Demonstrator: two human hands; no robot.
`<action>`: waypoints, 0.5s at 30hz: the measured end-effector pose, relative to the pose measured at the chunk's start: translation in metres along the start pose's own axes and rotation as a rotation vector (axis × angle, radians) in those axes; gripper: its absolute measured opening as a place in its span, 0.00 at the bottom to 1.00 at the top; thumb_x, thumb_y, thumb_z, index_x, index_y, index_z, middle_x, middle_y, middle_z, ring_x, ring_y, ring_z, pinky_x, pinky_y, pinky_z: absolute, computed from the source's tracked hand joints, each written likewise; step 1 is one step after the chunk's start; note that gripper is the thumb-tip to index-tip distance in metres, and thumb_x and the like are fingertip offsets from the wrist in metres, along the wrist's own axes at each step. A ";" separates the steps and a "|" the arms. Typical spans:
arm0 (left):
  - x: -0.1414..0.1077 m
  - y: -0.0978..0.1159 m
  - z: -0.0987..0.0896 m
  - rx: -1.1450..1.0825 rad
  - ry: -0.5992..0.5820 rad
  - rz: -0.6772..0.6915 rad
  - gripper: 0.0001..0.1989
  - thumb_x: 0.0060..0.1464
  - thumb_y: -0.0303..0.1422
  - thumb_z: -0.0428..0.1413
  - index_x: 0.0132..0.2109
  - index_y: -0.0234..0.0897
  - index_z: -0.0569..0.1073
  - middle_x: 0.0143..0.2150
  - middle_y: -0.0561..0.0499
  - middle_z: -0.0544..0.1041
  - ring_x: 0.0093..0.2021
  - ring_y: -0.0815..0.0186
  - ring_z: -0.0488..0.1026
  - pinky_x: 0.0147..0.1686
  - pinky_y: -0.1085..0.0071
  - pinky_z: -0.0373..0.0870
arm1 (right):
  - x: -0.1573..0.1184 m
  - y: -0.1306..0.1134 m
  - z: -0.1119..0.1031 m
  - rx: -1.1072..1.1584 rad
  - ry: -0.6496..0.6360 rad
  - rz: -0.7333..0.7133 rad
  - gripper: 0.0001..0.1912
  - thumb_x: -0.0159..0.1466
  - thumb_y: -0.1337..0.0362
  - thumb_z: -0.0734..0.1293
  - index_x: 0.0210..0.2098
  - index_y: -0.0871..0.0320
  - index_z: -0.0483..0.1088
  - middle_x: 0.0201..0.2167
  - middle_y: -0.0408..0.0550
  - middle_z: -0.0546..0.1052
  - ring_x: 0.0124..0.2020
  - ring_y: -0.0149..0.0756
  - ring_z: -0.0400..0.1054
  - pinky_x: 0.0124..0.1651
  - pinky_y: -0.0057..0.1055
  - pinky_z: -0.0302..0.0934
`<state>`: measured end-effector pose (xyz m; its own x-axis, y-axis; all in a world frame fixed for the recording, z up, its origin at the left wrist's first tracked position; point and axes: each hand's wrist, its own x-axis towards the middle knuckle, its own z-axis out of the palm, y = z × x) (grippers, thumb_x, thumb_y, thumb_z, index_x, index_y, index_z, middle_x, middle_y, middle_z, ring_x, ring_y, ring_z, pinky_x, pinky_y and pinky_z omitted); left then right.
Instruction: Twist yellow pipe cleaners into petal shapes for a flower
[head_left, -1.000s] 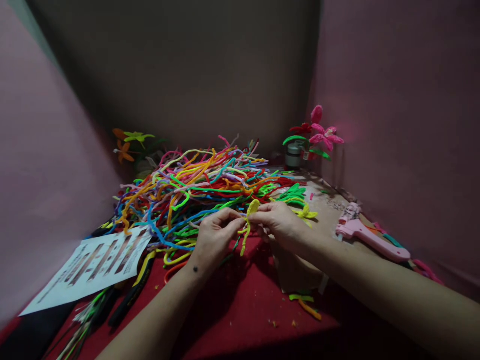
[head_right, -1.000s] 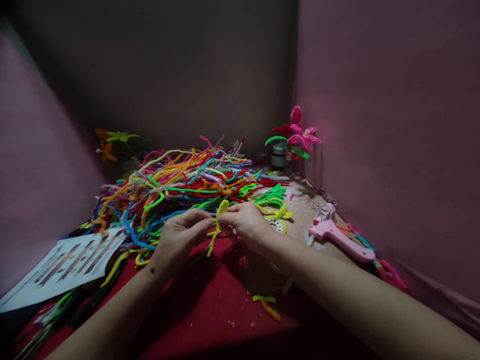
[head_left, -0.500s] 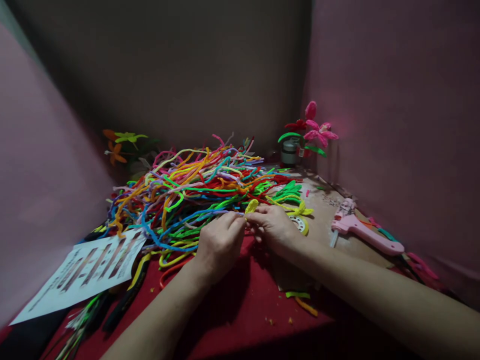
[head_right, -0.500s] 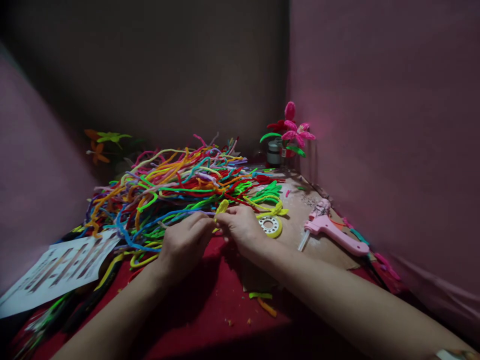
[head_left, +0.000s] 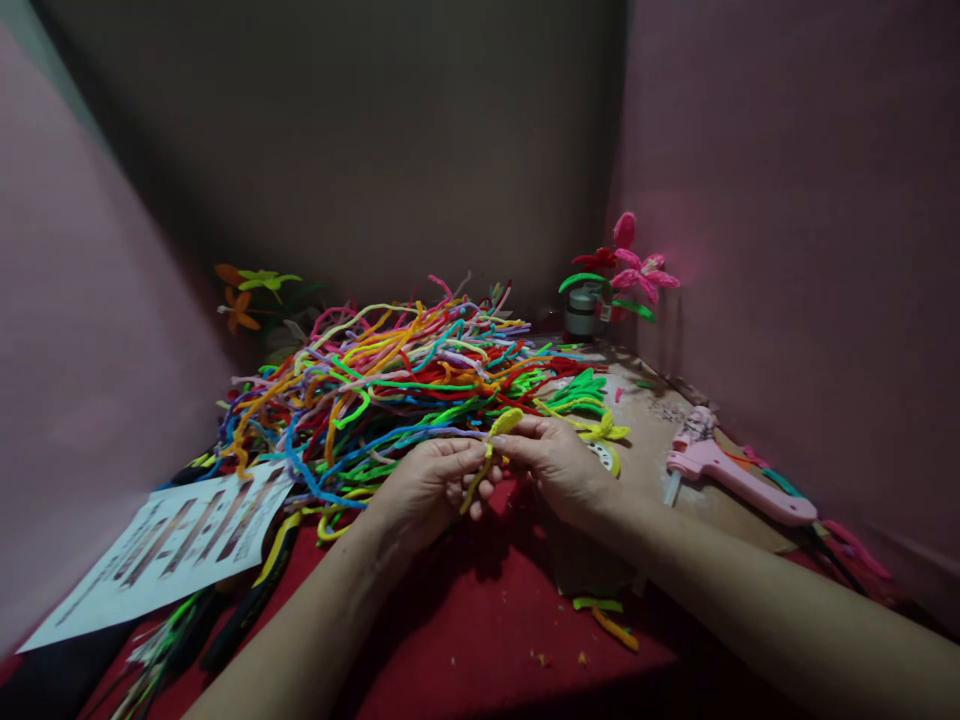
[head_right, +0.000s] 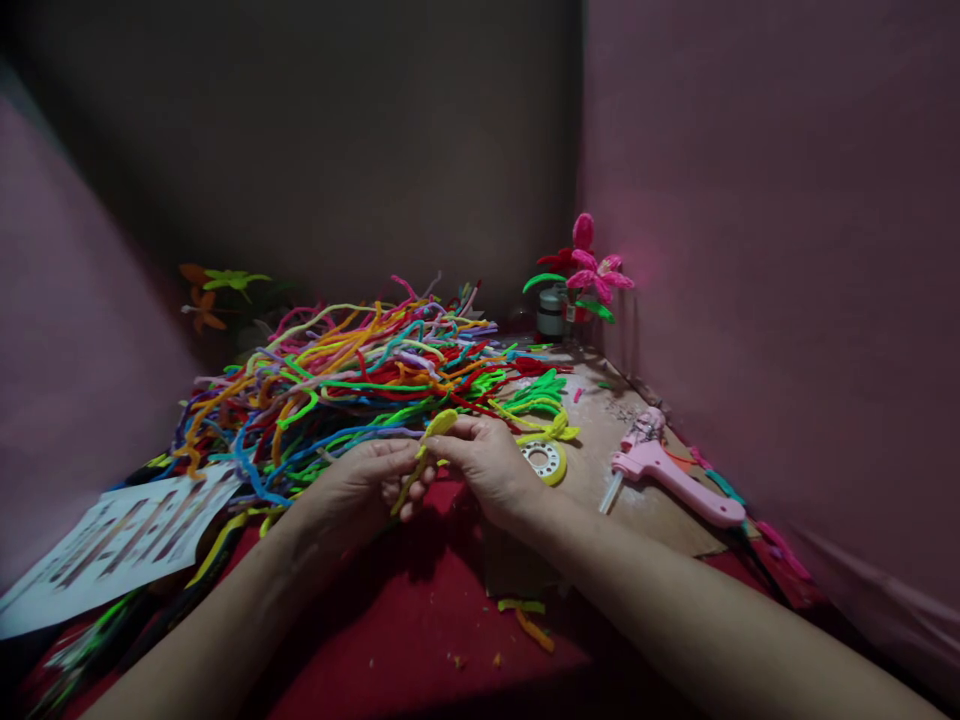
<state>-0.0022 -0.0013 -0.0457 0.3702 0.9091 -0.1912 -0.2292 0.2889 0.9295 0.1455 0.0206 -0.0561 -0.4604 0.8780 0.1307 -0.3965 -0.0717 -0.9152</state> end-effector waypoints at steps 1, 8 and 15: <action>0.000 0.000 0.000 -0.006 -0.003 -0.004 0.08 0.47 0.31 0.57 0.32 0.28 0.72 0.26 0.49 0.71 0.20 0.74 0.66 0.16 0.79 0.64 | -0.001 0.000 0.000 -0.023 -0.013 -0.011 0.08 0.53 0.62 0.66 0.26 0.62 0.71 0.19 0.42 0.70 0.22 0.27 0.64 0.27 0.25 0.55; -0.002 0.001 0.000 0.033 -0.022 0.006 0.05 0.46 0.29 0.56 0.30 0.28 0.72 0.23 0.51 0.69 0.17 0.76 0.63 0.13 0.79 0.64 | -0.003 -0.003 -0.002 -0.199 0.038 -0.102 0.04 0.52 0.66 0.65 0.24 0.61 0.71 0.22 0.41 0.70 0.24 0.26 0.62 0.30 0.25 0.55; -0.003 -0.003 0.011 0.393 0.177 0.138 0.09 0.48 0.35 0.55 0.26 0.32 0.69 0.20 0.55 0.66 0.16 0.76 0.58 0.14 0.77 0.57 | -0.005 -0.002 -0.001 -0.313 0.145 -0.159 0.05 0.52 0.66 0.65 0.23 0.61 0.71 0.22 0.42 0.70 0.26 0.28 0.61 0.31 0.26 0.55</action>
<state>0.0068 -0.0083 -0.0441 0.1927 0.9783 -0.0763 0.1065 0.0565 0.9927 0.1492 0.0164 -0.0550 -0.2867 0.9259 0.2459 -0.1814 0.1995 -0.9630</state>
